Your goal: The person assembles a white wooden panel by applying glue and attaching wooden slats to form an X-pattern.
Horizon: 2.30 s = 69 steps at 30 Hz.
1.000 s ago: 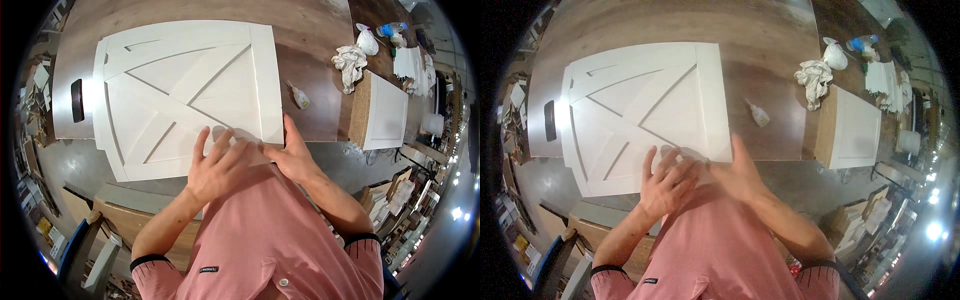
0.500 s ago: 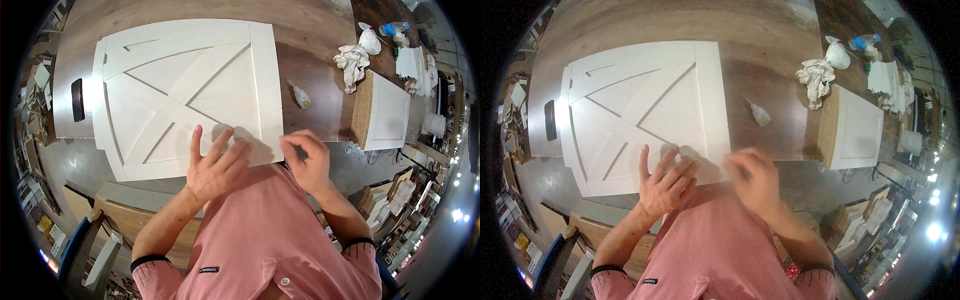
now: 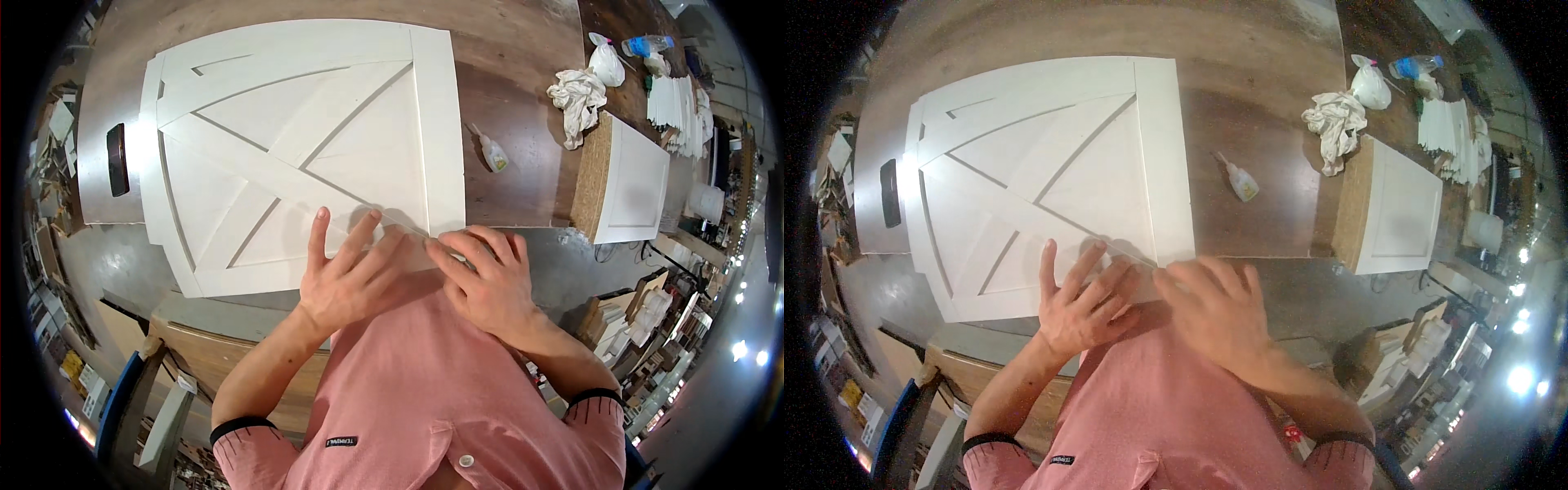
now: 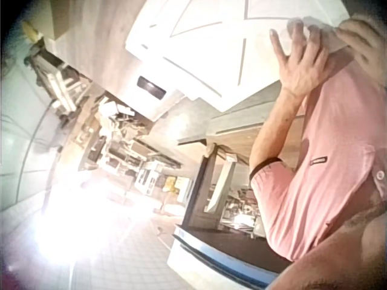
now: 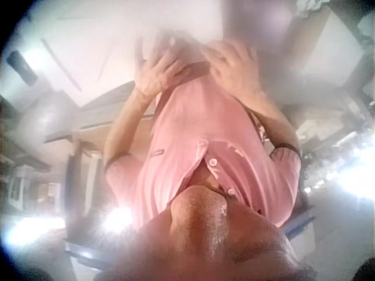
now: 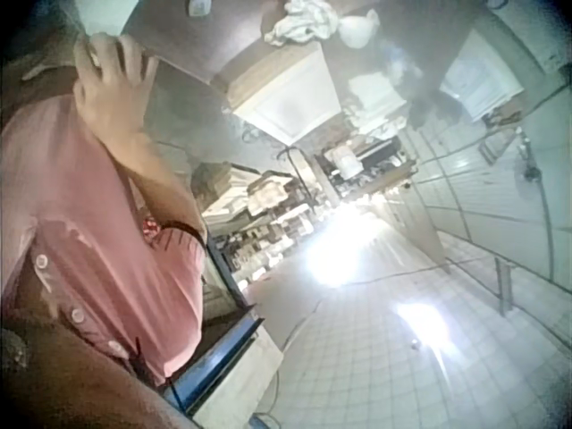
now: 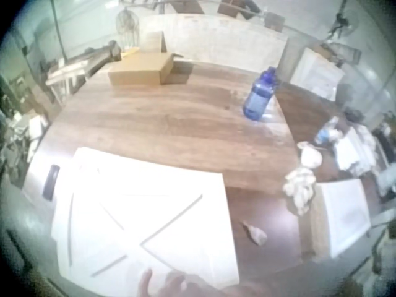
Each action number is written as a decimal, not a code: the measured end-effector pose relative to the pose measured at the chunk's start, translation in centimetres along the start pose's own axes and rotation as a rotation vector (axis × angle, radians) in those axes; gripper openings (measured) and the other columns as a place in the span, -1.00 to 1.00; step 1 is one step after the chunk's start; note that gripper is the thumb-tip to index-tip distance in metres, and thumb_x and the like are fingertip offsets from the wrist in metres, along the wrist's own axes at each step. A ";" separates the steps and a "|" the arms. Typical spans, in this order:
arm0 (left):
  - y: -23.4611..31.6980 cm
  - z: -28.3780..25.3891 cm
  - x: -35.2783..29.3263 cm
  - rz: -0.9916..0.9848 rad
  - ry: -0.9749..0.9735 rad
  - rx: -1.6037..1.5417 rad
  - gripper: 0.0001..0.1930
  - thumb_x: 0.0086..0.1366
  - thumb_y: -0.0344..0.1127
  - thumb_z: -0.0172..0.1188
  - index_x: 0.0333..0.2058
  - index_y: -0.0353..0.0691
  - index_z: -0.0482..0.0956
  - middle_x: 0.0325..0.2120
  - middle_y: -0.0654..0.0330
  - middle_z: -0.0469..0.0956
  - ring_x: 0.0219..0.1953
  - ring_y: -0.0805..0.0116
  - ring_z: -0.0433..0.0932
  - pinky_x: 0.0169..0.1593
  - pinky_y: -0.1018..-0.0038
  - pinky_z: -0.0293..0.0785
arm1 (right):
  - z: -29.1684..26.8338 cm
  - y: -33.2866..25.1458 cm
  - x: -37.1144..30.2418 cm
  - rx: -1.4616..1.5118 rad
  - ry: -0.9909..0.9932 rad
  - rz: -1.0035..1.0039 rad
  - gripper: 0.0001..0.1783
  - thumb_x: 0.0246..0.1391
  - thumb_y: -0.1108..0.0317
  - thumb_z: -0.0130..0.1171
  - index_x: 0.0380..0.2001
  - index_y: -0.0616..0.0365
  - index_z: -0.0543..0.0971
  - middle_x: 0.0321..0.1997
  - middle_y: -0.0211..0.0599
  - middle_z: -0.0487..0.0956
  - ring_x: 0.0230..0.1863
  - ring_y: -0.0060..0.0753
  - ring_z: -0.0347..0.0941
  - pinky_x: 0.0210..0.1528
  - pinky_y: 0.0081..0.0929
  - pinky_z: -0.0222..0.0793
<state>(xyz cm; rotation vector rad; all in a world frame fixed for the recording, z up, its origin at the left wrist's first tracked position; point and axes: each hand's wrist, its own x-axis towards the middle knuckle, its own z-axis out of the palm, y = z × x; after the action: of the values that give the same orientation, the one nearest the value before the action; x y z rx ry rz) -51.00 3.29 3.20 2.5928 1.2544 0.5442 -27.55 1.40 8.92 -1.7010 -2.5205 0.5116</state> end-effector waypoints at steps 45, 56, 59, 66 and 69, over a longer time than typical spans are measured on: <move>-0.2 0.6 0.1 0.108 0.040 0.029 -0.52 0.24 0.03 0.44 0.08 0.15 0.50 0.01 0.53 0.69 0.30 0.42 0.52 0.51 -0.43 -0.10 | -2.1 -1.2 1.4 -0.035 -0.174 -0.002 -0.48 -0.03 0.36 0.33 0.09 -0.01 0.67 0.22 -0.48 0.43 0.27 -0.28 0.31 0.23 -0.02 0.13; -0.1 0.3 0.2 0.047 -0.012 -0.032 -0.44 0.14 0.07 0.48 0.08 0.09 0.55 0.01 0.52 0.66 0.32 0.39 0.49 0.48 -0.45 -0.02 | -2.6 -1.4 0.9 -0.052 -0.183 0.007 -0.52 -0.02 0.26 0.33 0.04 0.01 0.68 0.28 -0.44 0.43 0.35 -0.30 0.30 0.28 0.03 0.09; -0.1 0.3 0.2 0.041 -0.008 -0.036 -0.47 0.15 0.06 0.49 0.06 0.08 0.57 0.01 0.53 0.65 0.33 0.40 0.48 0.49 -0.45 -0.01 | -3.3 -1.3 1.0 0.010 -0.209 0.024 -0.53 0.00 0.23 0.34 0.04 0.02 0.67 0.32 -0.44 0.45 0.36 -0.31 0.31 0.29 0.02 0.09; -0.2 0.4 0.2 0.041 0.003 -0.036 -0.52 0.18 0.07 0.50 0.00 0.07 0.59 -0.01 0.53 0.66 0.31 0.41 0.49 0.49 -0.44 -0.01 | -2.7 -0.5 0.3 0.121 -0.125 0.007 -0.57 0.01 0.20 0.39 -0.01 -0.01 0.67 0.31 -0.44 0.56 0.35 -0.31 0.37 0.32 -0.03 0.11; -0.1 0.3 0.3 0.034 0.003 -0.038 -0.53 0.19 0.09 0.49 -0.01 0.07 0.59 -0.02 0.53 0.66 0.31 0.41 0.50 0.49 -0.43 -0.01 | -2.2 -0.6 0.1 0.091 -0.092 -0.043 -0.62 0.00 0.21 0.40 -0.06 -0.04 0.67 0.28 -0.44 0.58 0.33 -0.32 0.39 0.32 -0.02 0.09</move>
<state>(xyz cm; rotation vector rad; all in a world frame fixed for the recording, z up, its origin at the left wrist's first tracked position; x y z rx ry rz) -50.81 3.60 2.94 2.5874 1.1915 0.5719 -27.61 1.80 11.12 -1.6243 -2.5467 0.7051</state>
